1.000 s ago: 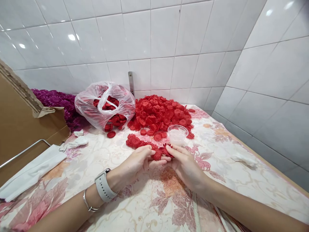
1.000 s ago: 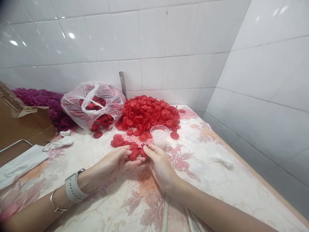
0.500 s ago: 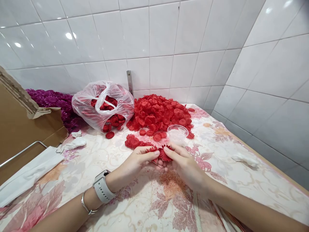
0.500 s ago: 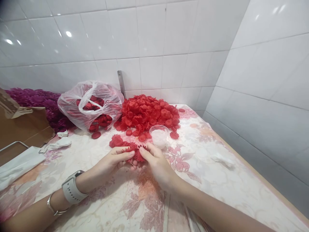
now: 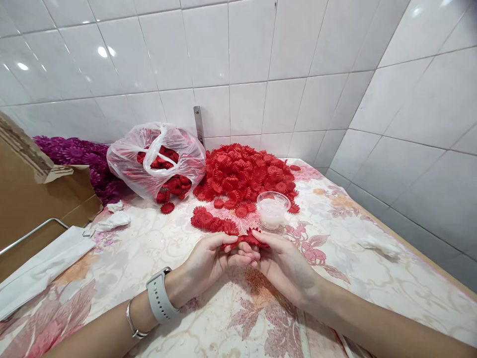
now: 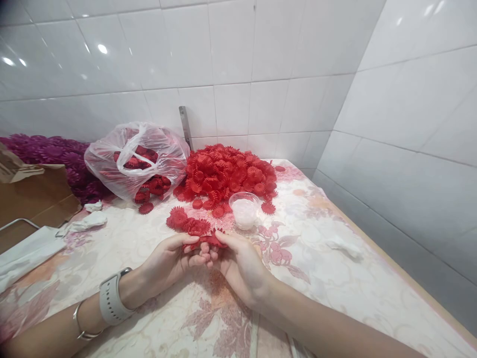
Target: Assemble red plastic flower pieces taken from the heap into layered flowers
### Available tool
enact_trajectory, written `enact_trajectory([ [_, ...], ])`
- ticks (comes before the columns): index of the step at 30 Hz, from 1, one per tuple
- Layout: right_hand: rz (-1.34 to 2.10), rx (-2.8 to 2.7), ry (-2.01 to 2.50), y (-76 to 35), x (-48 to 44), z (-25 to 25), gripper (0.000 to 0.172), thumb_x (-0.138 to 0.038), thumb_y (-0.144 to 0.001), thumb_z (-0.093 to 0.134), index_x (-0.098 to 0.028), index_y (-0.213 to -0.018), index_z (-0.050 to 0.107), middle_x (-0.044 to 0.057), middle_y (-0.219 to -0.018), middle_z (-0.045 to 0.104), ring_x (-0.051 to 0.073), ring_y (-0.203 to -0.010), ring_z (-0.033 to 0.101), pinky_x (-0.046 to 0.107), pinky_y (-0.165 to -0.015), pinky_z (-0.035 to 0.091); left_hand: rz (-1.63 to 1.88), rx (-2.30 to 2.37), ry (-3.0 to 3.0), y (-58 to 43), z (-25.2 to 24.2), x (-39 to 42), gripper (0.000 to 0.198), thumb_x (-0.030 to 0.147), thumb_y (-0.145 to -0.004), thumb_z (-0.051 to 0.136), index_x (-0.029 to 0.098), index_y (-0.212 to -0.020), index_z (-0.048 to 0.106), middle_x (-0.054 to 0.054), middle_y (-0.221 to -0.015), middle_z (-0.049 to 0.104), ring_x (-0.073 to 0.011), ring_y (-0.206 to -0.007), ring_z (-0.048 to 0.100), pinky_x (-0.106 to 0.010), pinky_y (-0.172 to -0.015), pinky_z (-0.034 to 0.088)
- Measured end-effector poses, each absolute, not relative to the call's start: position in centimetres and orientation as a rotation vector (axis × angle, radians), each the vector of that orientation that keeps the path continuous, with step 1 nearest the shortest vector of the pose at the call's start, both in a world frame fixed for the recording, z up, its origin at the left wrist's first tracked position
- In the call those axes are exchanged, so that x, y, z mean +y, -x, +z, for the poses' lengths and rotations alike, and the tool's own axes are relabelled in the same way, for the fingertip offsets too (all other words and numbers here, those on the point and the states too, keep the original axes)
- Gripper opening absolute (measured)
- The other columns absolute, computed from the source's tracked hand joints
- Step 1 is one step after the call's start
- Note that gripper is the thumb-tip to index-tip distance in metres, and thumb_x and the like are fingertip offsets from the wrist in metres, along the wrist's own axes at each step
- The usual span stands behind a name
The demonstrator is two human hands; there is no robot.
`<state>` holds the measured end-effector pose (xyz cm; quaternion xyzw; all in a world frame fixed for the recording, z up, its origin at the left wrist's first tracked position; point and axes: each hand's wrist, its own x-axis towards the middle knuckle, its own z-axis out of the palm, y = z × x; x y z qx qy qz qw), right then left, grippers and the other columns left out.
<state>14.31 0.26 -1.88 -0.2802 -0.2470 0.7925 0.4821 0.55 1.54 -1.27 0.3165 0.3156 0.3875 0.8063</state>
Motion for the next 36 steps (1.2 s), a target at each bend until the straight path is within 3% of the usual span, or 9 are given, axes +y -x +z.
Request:
enact_trajectory([
  [5, 1.934, -0.539, 0.699, -14.3, 0.0, -1.8, 0.017, -0.022, -0.072, 0.057, -0.013, -0.058, 0.056, 0.002, -0.063, 0.052, 0.009, -0.057, 0.046, 0.022, -0.06, 0.044, 0.867, 0.699, -0.547, -0.7, -1.2, 1.3, 0.026, 0.012, -0.068, 0.051, 0.013, -0.042, 0.048, -0.008, -0.061, 0.067, -0.0148, -0.059, 0.064, -0.025, -0.068, 0.05],
  [16, 2.134, -0.365, 0.604, -14.4, 0.0, -1.6, 0.03, -0.017, -0.08, 0.044, -0.012, -0.051, 0.052, 0.001, -0.059, 0.041, 0.006, -0.051, 0.041, 0.013, -0.051, 0.043, 0.813, 0.641, -0.567, -0.5, -0.7, 0.9, 0.025, 0.013, -0.067, 0.05, 0.014, -0.042, 0.049, -0.008, -0.06, 0.066, -0.015, -0.059, 0.063, -0.027, -0.071, 0.049],
  [19, 2.177, -0.384, 0.553, -14.5, 0.1, -1.6, 0.032, -0.017, -0.079, 0.042, -0.015, -0.047, 0.046, -0.001, -0.057, 0.036, 0.007, -0.05, 0.039, 0.014, -0.05, 0.043, 0.778, 0.623, -0.634, -0.3, -0.7, 0.8, 0.025, 0.016, -0.069, 0.048, 0.012, -0.046, 0.054, -0.01, -0.063, 0.067, -0.018, -0.066, 0.065, -0.03, -0.078, 0.048],
  [24, 2.045, -0.36, 0.569, -15.1, 0.9, -1.6, 0.023, -0.014, -0.079, 0.041, -0.017, -0.056, 0.048, -0.002, -0.06, 0.038, 0.007, -0.049, 0.04, 0.014, -0.056, 0.047, 0.858, 0.547, -0.745, 0.3, -0.4, 1.0, 0.028, 0.017, -0.069, 0.047, 0.015, -0.041, 0.05, -0.01, -0.073, 0.069, -0.0243, -0.086, 0.063, -0.036, -0.089, 0.042],
  [27, 2.002, -0.409, 0.647, -15.3, 1.0, -1.5, 0.024, -0.02, -0.083, 0.043, -0.017, -0.06, 0.05, -0.002, -0.059, 0.042, 0.007, -0.049, 0.044, 0.016, -0.052, 0.047, 0.841, 0.663, -0.92, 0.5, 0.1, 1.8, 0.026, 0.024, -0.075, 0.049, 0.013, -0.053, 0.059, -0.011, -0.081, 0.069, -0.0235, -0.085, 0.063, -0.035, -0.082, 0.044],
  [30, 1.953, -0.661, 0.762, -15.2, 0.8, -1.5, 0.019, -0.026, -0.083, 0.049, -0.016, -0.068, 0.053, 0.0, -0.062, 0.051, 0.008, -0.053, 0.051, 0.018, -0.047, 0.045, 0.818, 0.957, -1.224, 1.1, 0.6, 3.0, 0.021, 0.03, -0.075, 0.057, 0.012, -0.068, 0.065, -0.008, -0.073, 0.067, -0.0187, -0.071, 0.061, -0.03, -0.068, 0.045],
  [33, 1.822, -0.84, 0.843, -15.2, 0.8, -1.8, 0.011, -0.026, -0.077, 0.06, -0.017, -0.076, 0.054, 0.0, -0.066, 0.056, 0.01, -0.056, 0.056, 0.02, -0.048, 0.045, 0.856, 1.228, -1.644, 2.1, 0.6, 4.3, 0.026, 0.037, -0.073, 0.059, 0.015, -0.061, 0.064, -0.001, -0.058, 0.059, -0.0143, -0.056, 0.052, -0.025, -0.056, 0.038],
  [36, 1.814, -0.886, 0.841, -15.2, 1.1, -2.0, 0.011, -0.024, -0.074, 0.064, -0.015, -0.077, 0.057, -0.001, -0.067, 0.056, 0.009, -0.056, 0.056, 0.02, -0.052, 0.046, 0.931, 1.352, -2.009, 3.0, 0.6, 5.1, 0.027, 0.035, -0.076, 0.056, 0.018, -0.057, 0.062, 0.0, -0.058, 0.058, -0.0152, -0.059, 0.051, -0.025, -0.06, 0.036],
])
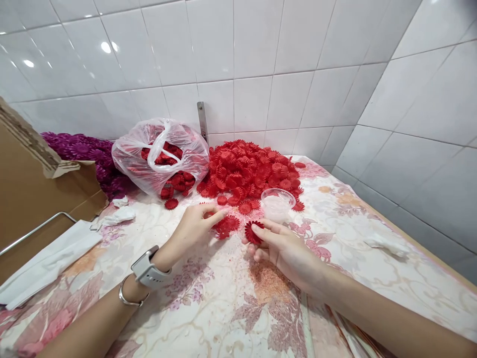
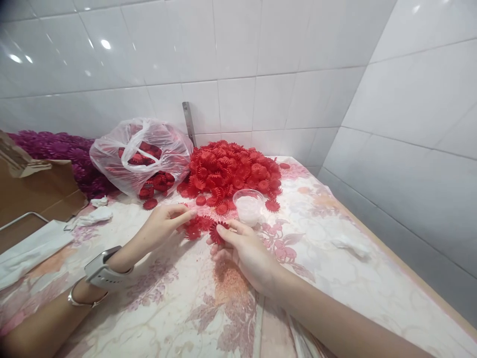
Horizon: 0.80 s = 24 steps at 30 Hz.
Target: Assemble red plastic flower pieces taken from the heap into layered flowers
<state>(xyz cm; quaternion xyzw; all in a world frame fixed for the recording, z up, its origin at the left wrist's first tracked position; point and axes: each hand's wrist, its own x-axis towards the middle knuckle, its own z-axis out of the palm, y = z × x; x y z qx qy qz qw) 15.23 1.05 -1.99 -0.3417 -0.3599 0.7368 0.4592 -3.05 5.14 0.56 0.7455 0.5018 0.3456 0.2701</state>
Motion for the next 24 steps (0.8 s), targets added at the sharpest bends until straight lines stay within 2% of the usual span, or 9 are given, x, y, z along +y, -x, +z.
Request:
enact_trajectory([
  [2, 1.807, -0.909, 0.841, -15.2, 1.1, -2.0, 0.01, -0.022, -0.074, 0.063, -0.014, -0.077, 0.059, 0.001, -0.07, 0.059, 0.008, -0.055, 0.055, 0.02, -0.055, 0.047, 1.091, 1.418, -2.139, 3.3, 0.6, 5.2, 0.012, 0.029, -0.074, 0.059, 0.02, -0.07, 0.066, -0.003, -0.078, 0.063, -0.019, -0.077, 0.055, -0.027, -0.073, 0.036],
  [4, 1.79, -0.946, 0.843, -15.2, 1.1, -1.9, 0.009, -0.02, -0.073, 0.063, -0.013, -0.077, 0.061, 0.003, -0.073, 0.062, 0.008, -0.057, 0.056, 0.021, -0.06, 0.047, 1.251, 1.43, -2.199, 3.2, 0.7, 4.9, 0.013, 0.025, -0.074, 0.06, 0.021, -0.084, 0.066, -0.005, -0.096, 0.062, -0.0213, -0.093, 0.053, -0.028, -0.084, 0.033],
  [5, 1.777, -0.973, 0.84, -15.2, 1.1, -1.9, 0.009, -0.02, -0.073, 0.063, -0.013, -0.078, 0.061, 0.003, -0.074, 0.062, 0.008, -0.058, 0.056, 0.022, -0.061, 0.047, 1.277, 1.414, -2.208, 2.9, 0.8, 4.5, 0.014, 0.024, -0.076, 0.058, 0.021, -0.087, 0.066, -0.005, -0.098, 0.062, -0.0212, -0.095, 0.053, -0.028, -0.086, 0.033],
  [12, 1.714, -1.237, 0.836, -15.2, 1.0, -2.3, 0.015, -0.026, -0.077, 0.056, -0.013, -0.084, 0.061, 0.002, -0.066, 0.061, 0.012, -0.057, 0.057, 0.025, -0.055, 0.045, 0.868, 1.144, -2.033, 0.8, 0.6, 2.0, 0.018, 0.031, -0.083, 0.049, 0.018, -0.085, 0.062, -0.001, -0.076, 0.065, -0.0141, -0.067, 0.058, -0.023, -0.059, 0.041],
  [21, 1.651, -1.432, 0.893, -15.2, 0.9, -2.0, 0.02, -0.031, -0.082, 0.051, -0.014, -0.075, 0.057, 0.001, -0.06, 0.061, 0.01, -0.051, 0.057, 0.023, -0.054, 0.045, 0.854, 1.27, -2.261, 0.5, -0.4, 1.5, 0.01, 0.021, -0.08, 0.052, 0.017, -0.078, 0.06, 0.001, -0.07, 0.062, -0.0115, -0.064, 0.055, -0.022, -0.058, 0.04],
  [24, 1.632, -1.45, 0.914, -15.3, 1.0, -2.0, 0.024, -0.033, -0.082, 0.051, -0.013, -0.069, 0.056, 0.001, -0.056, 0.061, 0.008, -0.045, 0.056, 0.02, -0.047, 0.044, 0.853, 1.258, -2.219, 0.4, -0.2, 1.3, 0.011, 0.022, -0.081, 0.051, 0.017, -0.078, 0.06, 0.002, -0.07, 0.063, -0.0109, -0.064, 0.056, -0.022, -0.058, 0.04],
])
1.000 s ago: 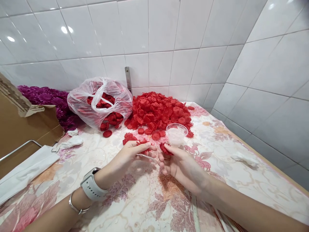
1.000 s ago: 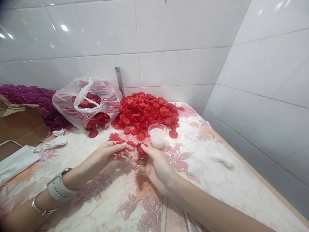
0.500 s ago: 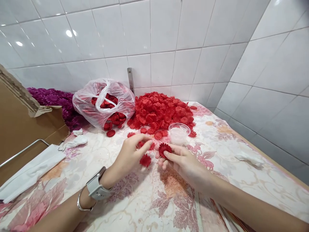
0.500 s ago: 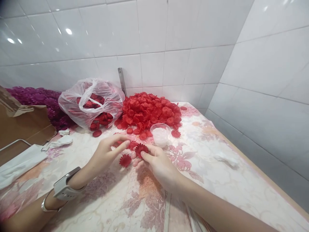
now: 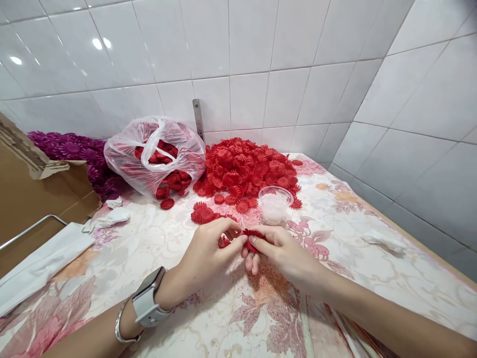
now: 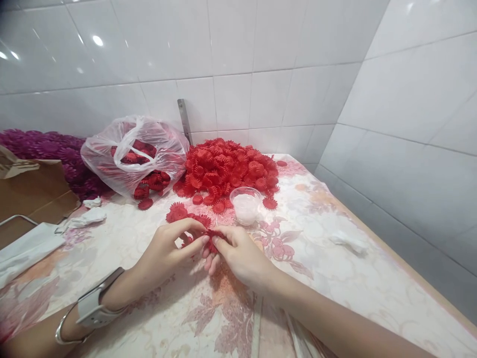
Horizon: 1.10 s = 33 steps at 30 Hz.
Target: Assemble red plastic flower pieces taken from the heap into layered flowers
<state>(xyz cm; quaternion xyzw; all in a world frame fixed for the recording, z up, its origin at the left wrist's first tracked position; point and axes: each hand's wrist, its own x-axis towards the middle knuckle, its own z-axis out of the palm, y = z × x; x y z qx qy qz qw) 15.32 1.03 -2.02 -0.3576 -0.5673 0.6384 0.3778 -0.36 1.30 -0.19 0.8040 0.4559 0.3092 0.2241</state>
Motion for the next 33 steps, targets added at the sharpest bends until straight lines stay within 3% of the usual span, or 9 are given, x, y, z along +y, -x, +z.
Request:
enact_trajectory([
  [11, 1.723, -1.354, 0.971, -15.7, 1.3, -2.0, 0.037, -0.042, -0.076, 0.058, -0.013, -0.054, 0.053, -0.002, -0.038, 0.053, 0.007, -0.029, 0.049, 0.014, -0.027, 0.037, 0.94, 1.263, -1.92, 0.3, 0.1, 1.3, 0.018, 0.03, -0.082, 0.05, 0.016, -0.077, 0.058, 0.0, -0.072, 0.061, -0.0112, -0.06, 0.055, -0.021, -0.054, 0.043],
  [18, 1.675, -1.309, 0.976, -15.9, 1.6, -2.1, 0.032, -0.043, -0.07, 0.064, -0.013, -0.062, 0.057, -0.003, -0.042, 0.055, 0.005, -0.028, 0.048, 0.012, -0.026, 0.034, 0.921, 1.146, -1.853, 0.2, 0.0, 1.1, 0.015, 0.031, -0.073, 0.062, 0.017, -0.078, 0.063, -0.001, -0.077, 0.062, -0.0132, -0.07, 0.057, -0.022, -0.059, 0.044],
  [22, 1.757, -1.354, 0.929, -16.2, 1.8, -2.0, 0.036, -0.047, -0.068, 0.065, -0.013, -0.06, 0.055, -0.003, -0.041, 0.056, 0.005, -0.028, 0.047, 0.012, -0.026, 0.034, 0.828, 1.046, -1.64, 0.5, 0.1, 1.5, 0.013, 0.027, -0.069, 0.066, 0.016, -0.074, 0.064, 0.0, -0.071, 0.063, -0.0111, -0.063, 0.056, -0.021, -0.058, 0.043],
  [33, 1.78, -1.521, 0.872, -16.5, 2.2, -1.9, 0.032, -0.042, -0.073, 0.063, -0.013, -0.063, 0.056, -0.002, -0.048, 0.058, 0.005, -0.036, 0.051, 0.013, -0.033, 0.038, 0.722, 0.992, -1.318, 0.8, 0.3, 1.8, 0.006, 0.02, -0.069, 0.062, 0.014, -0.067, 0.062, 0.002, -0.063, 0.055, -0.008, -0.057, 0.048, -0.021, -0.056, 0.037],
])
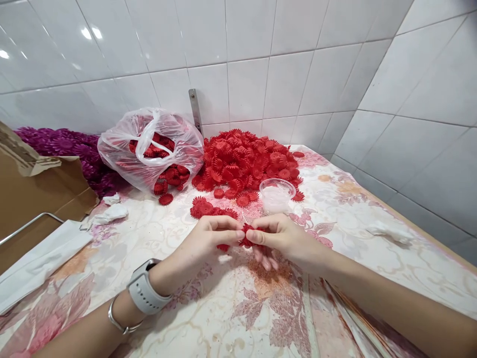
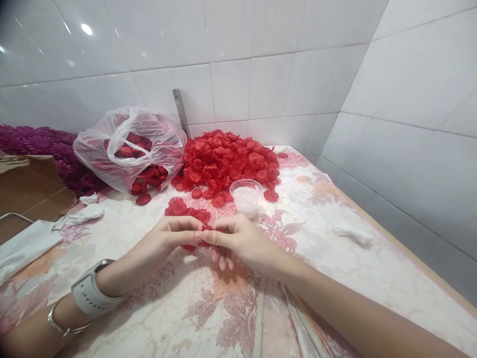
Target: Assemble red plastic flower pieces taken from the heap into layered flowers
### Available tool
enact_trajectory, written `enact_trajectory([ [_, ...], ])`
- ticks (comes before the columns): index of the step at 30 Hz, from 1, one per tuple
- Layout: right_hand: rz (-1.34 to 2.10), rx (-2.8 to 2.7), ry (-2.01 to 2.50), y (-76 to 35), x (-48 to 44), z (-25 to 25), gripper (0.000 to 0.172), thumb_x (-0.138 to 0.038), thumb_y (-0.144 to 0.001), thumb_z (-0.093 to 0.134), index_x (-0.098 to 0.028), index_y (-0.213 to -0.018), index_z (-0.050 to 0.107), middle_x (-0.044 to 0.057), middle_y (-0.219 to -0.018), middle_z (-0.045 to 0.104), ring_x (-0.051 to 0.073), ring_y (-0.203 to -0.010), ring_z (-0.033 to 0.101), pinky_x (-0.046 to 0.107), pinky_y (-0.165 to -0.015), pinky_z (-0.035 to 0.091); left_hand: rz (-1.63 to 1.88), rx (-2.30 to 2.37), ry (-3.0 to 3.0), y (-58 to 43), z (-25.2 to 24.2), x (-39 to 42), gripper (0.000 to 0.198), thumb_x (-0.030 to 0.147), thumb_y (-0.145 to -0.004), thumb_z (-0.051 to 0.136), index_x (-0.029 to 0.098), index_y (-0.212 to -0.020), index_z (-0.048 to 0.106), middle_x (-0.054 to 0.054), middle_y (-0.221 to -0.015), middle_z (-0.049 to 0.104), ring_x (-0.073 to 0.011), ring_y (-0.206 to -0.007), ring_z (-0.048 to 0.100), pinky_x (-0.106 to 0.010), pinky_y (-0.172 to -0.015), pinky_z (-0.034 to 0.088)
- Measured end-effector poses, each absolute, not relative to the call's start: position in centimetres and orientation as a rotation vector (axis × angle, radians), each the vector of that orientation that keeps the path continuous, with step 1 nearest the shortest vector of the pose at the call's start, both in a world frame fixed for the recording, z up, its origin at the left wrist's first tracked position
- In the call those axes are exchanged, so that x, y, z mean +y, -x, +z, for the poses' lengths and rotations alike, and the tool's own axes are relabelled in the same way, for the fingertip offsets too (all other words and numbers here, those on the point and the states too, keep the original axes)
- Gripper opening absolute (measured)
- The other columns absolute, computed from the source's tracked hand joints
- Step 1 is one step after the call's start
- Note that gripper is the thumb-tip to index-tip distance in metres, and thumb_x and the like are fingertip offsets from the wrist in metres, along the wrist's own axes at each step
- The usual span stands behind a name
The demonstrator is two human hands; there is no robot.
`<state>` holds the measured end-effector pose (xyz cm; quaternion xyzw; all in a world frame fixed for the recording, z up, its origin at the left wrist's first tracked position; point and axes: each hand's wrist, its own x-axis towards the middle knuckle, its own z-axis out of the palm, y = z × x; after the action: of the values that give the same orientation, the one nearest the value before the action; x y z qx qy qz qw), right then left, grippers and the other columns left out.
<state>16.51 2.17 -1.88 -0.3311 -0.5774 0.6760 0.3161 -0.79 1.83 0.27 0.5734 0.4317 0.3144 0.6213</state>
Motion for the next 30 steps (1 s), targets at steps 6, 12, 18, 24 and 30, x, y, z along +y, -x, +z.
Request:
enact_trajectory([
  [6, 1.876, -1.176, 0.695, -16.2, 2.0, -2.2, 0.032, -0.044, -0.068, 0.067, -0.014, -0.062, 0.056, -0.001, -0.05, 0.059, 0.005, -0.037, 0.05, 0.015, -0.035, 0.036, 0.793, 0.814, -0.998, 0.5, -0.3, 1.8, 0.007, 0.019, -0.068, 0.063, 0.015, -0.064, 0.059, 0.001, -0.068, 0.058, -0.0109, -0.065, 0.055, -0.024, -0.064, 0.041],
  [12, 1.92, -0.996, 0.623, -15.7, 1.5, -2.3, 0.03, -0.042, -0.068, 0.069, -0.016, -0.065, 0.053, -0.002, -0.052, 0.058, 0.006, -0.045, 0.052, 0.016, -0.042, 0.036, 0.833, 0.72, -0.883, 0.0, -0.5, 1.3, 0.005, 0.018, -0.068, 0.063, 0.016, -0.073, 0.061, -0.001, -0.072, 0.062, -0.0156, -0.075, 0.059, -0.029, -0.074, 0.045],
  [18, 1.379, -1.629, 0.993, -16.0, 1.6, -1.7, 0.031, -0.04, -0.084, 0.049, -0.017, -0.063, 0.051, -0.003, -0.051, 0.05, 0.008, -0.044, 0.044, 0.021, -0.042, 0.03, 0.853, 0.763, -1.033, 0.2, -0.5, 1.7, 0.022, 0.039, -0.078, 0.055, 0.017, -0.077, 0.056, -0.001, -0.076, 0.058, -0.0139, -0.071, 0.059, -0.028, -0.07, 0.047],
  [24, 0.837, -1.946, 1.145, -16.0, 1.1, -1.4, 0.025, -0.02, -0.081, 0.048, -0.018, -0.057, 0.044, -0.004, -0.052, 0.045, 0.009, -0.05, 0.04, 0.024, -0.049, 0.027, 0.783, 1.041, -1.321, 0.0, -0.8, 1.7, 0.027, 0.039, -0.072, 0.062, 0.016, -0.069, 0.048, 0.004, -0.068, 0.047, -0.0099, -0.063, 0.055, -0.023, -0.06, 0.045],
  [30, 0.954, -1.879, 1.138, -16.2, 1.0, -1.2, 0.014, -0.02, -0.081, 0.047, -0.018, -0.069, 0.053, -0.002, -0.063, 0.053, 0.012, -0.059, 0.046, 0.025, -0.054, 0.031, 0.677, 0.988, -1.464, 0.2, -0.2, 1.7, 0.017, 0.03, -0.08, 0.052, 0.015, -0.074, 0.057, 0.001, -0.07, 0.054, -0.0102, -0.063, 0.051, -0.021, -0.058, 0.041],
])
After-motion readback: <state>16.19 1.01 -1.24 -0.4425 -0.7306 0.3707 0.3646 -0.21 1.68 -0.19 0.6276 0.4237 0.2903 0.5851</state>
